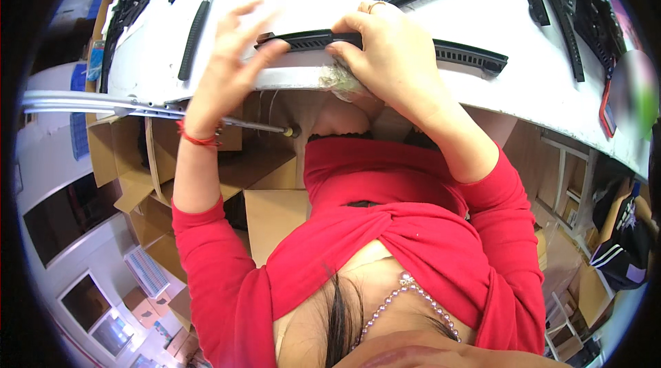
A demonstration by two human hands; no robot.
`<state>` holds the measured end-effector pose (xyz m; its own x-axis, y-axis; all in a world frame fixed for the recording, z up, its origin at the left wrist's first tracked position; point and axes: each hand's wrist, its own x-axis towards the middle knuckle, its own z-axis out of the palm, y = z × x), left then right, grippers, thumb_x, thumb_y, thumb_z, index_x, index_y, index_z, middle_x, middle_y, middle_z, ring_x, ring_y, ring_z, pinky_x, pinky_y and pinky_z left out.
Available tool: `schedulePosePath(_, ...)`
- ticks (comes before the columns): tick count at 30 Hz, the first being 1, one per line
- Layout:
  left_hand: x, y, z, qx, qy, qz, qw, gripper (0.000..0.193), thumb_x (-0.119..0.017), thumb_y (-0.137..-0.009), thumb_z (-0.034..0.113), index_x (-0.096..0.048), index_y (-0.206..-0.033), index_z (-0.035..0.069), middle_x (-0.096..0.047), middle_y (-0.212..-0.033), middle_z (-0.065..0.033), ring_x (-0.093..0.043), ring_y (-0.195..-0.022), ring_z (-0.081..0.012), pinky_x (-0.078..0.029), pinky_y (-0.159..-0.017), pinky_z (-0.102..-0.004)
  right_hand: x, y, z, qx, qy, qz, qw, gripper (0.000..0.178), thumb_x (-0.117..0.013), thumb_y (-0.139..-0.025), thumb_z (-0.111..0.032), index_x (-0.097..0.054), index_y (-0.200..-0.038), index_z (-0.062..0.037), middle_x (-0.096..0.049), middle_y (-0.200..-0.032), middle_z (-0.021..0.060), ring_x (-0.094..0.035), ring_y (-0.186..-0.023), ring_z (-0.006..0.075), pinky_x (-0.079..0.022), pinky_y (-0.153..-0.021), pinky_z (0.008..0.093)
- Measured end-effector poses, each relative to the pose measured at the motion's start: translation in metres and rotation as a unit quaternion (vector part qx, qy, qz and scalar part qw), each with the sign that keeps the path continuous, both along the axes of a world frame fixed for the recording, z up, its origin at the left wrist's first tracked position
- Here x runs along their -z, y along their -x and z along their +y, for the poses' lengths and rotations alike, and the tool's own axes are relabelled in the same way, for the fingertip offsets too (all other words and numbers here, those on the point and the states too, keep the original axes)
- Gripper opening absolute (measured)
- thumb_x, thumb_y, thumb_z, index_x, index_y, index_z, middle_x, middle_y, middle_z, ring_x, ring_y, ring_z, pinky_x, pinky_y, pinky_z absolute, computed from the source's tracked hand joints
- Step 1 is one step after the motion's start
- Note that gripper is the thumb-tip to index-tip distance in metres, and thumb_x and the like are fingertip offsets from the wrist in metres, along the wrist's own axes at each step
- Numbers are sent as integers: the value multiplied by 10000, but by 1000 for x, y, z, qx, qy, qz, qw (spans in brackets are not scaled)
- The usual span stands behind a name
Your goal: Manually assemble black plastic toy or machine parts using a small hammer to snap components together.
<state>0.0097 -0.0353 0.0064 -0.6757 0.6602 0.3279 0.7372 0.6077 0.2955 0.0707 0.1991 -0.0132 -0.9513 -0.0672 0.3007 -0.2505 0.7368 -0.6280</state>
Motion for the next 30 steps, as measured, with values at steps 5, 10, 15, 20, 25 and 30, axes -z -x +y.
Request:
schedulePosePath(5, 22, 51, -109, -296, 95, 111, 944, 485, -742, -877, 271, -582, -1225, -25, -604, -1124, -174, -558, -1086, -278, -459, -933, -374, -5, -2, -7, -7, -1, -3, 1000, 200, -750, -783, -219, -737, -911, -67, -675, -919, 108, -654, -945, 271, -535, -792, 404)
schedulePosePath(10, -14, 2, -84, -290, -181, -307, 888, 303, -676, -933, 160, -577, -1173, 2, -597, -749, 14, -442, -534, -31, -336, -463, -206, 4, -2, -3, 12, 15, 10, 1000, 194, -749, -781, -215, -736, -894, -59, -676, -908, 115, -653, -947, 274, -541, -792, 401)
schedulePosePath(15, -51, -96, -37, -228, -183, -140, 946, 474, -622, -917, -31, -511, -1378, -25, -675, -1098, -123, -639, -869, -122, -528, -757, -252, 9, -5, -1, 24, -10, 18, 999, 216, -738, -789, -213, -688, -943, -70, -652, -904, 110, -641, -928, 293, -527, -788, 405)
schedulePosePath(20, -65, -132, -24, -150, 65, -115, 980, 497, -656, -857, -86, -570, -1339, -5, -664, -1191, -172, -664, -961, -237, -500, -848, -293, 9, -6, -8, 34, -2, 16, 999, 219, -742, -786, -216, -692, -940, -68, -652, -910, 118, -638, -938, 293, -527, -796, 408)
schedulePosePath(25, -59, -135, -38, -241, -182, -41, 952, 506, -654, -869, -79, -547, -1360, -19, -597, -1338, -175, -581, -1231, -268, -447, -1032, -330, 12, -2, -10, 30, -4, 20, 999, 220, -743, -784, -219, -702, -939, -67, -657, -916, 123, -635, -950, 294, -525, -798, 412)
schedulePosePath(30, -71, -120, -31, -156, -33, -151, 976, 475, -659, -877, -39, -570, -1342, -4, -636, -1296, -151, -632, -1161, -222, -475, -962, -294, 7, 3, -4, 10, -4, 26, 1000, 230, -744, -782, -226, -702, -945, -70, -655, -913, 125, -632, -950, 302, -521, -809, 411)
